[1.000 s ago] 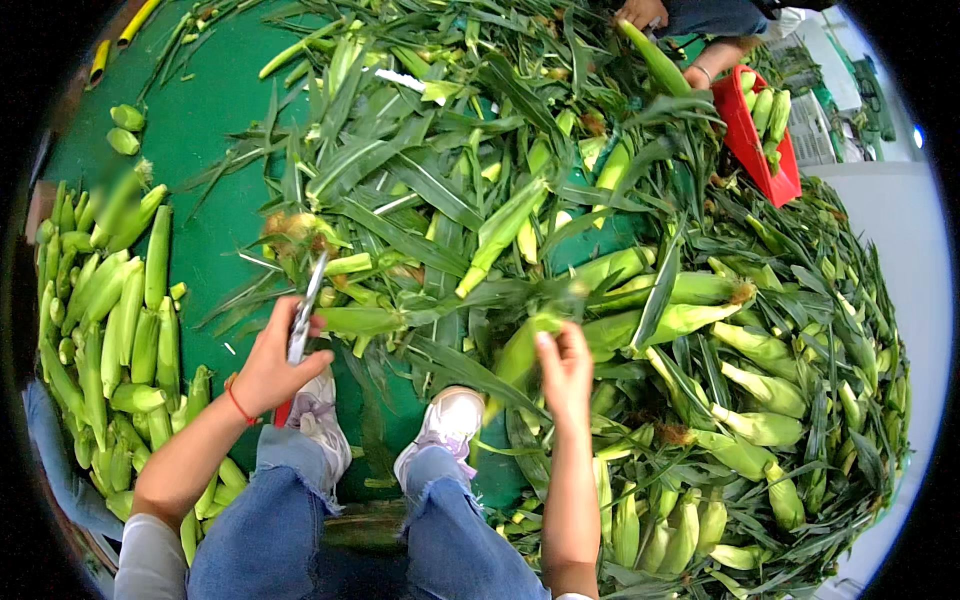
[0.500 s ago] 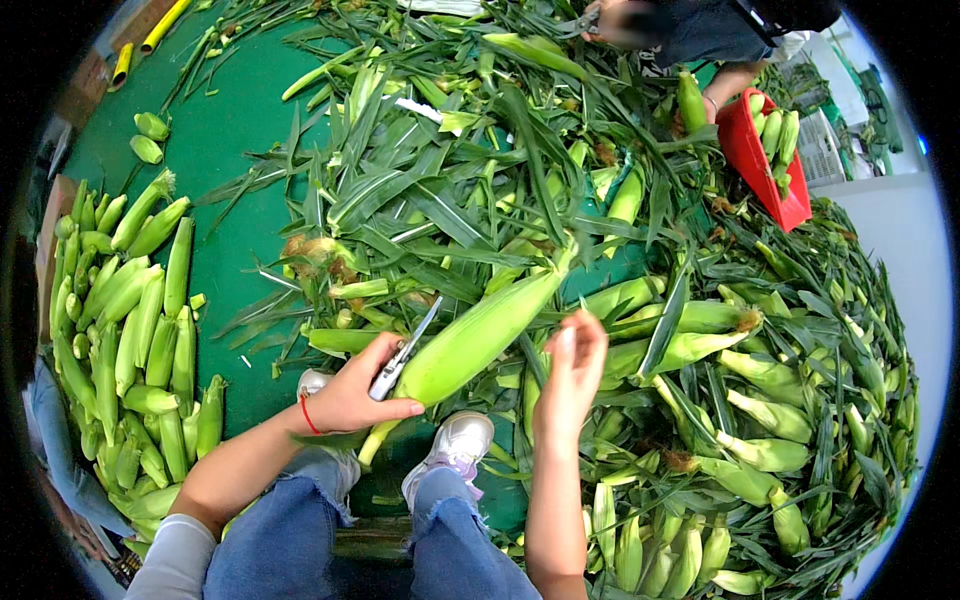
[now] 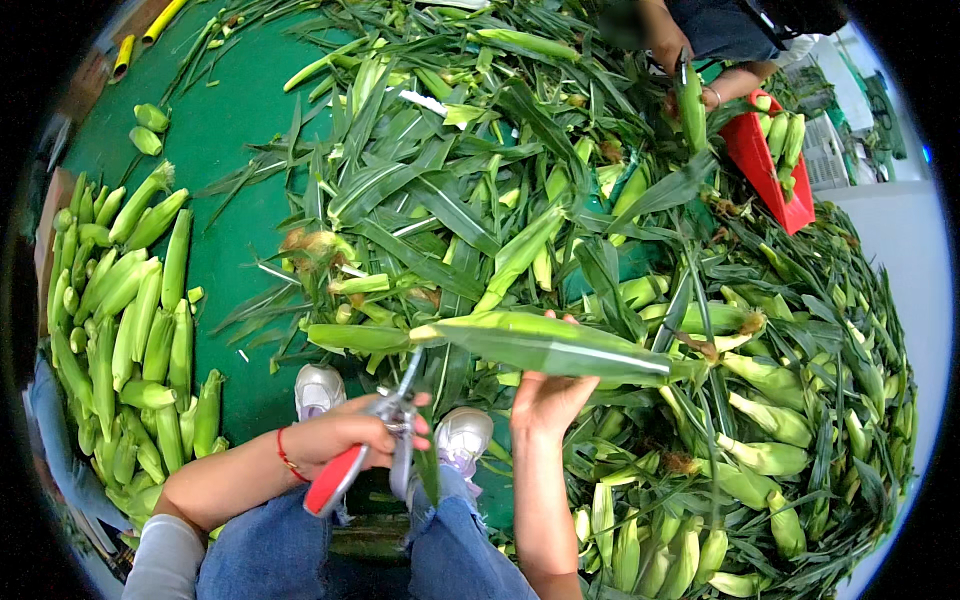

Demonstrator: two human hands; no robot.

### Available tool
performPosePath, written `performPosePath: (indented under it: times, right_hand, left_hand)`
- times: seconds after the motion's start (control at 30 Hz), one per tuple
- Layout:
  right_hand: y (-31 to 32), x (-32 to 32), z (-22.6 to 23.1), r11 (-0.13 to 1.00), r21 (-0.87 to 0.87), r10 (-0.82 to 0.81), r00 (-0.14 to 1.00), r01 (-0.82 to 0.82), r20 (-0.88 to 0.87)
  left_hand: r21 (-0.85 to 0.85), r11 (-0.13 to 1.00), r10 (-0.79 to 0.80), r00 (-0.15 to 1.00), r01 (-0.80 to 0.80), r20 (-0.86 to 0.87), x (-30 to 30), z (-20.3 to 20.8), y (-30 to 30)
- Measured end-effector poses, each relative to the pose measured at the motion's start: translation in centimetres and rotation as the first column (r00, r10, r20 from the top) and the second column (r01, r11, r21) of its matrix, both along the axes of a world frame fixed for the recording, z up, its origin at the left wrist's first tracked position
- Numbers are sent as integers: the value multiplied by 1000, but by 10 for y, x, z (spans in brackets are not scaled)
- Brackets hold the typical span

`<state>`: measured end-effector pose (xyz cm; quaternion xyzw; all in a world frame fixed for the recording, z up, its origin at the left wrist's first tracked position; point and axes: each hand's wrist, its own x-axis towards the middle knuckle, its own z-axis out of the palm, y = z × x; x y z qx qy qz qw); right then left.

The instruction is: The person uses shears to trim the ends off corn cobs and remove loose outer husks, then places the trimmed cobs onto a pile on the floor.

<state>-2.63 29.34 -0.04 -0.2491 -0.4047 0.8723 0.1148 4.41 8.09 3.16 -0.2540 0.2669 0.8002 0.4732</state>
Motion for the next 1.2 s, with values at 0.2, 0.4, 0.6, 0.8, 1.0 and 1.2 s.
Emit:
performPosePath:
  times: [0.2, 0.4, 0.6, 0.8, 1.0, 1.2]
  right_hand:
    - [2, 18, -12, 975, -74, 197, 969, -209, -147]
    - [7, 11, -6, 968, -125, 215, 976, -219, -43]
    - [-12, 27, 2, 938, -78, 343, 936, -338, 72]
    - [2, 23, -20, 889, -178, 428, 904, -422, -5]
    - [-20, 21, -11, 973, -120, 216, 964, -199, 155]
    - [-22, 32, -10, 955, -45, 296, 938, -293, 181]
  left_hand:
    - [-77, 994, 76, 994, -82, -78, -13, -11, 33]
    - [-611, 773, -252, 803, -169, -541, 2, -30, 8]
    - [-646, 696, -578, 288, -314, -763, -32, -19, 18]
    - [-614, 760, -475, 462, -213, -749, -27, -15, 17]
    - [-559, 767, -408, 433, -314, -804, -22, -11, 14]
    - [-620, 651, -593, 218, -438, -775, -24, -28, 17]
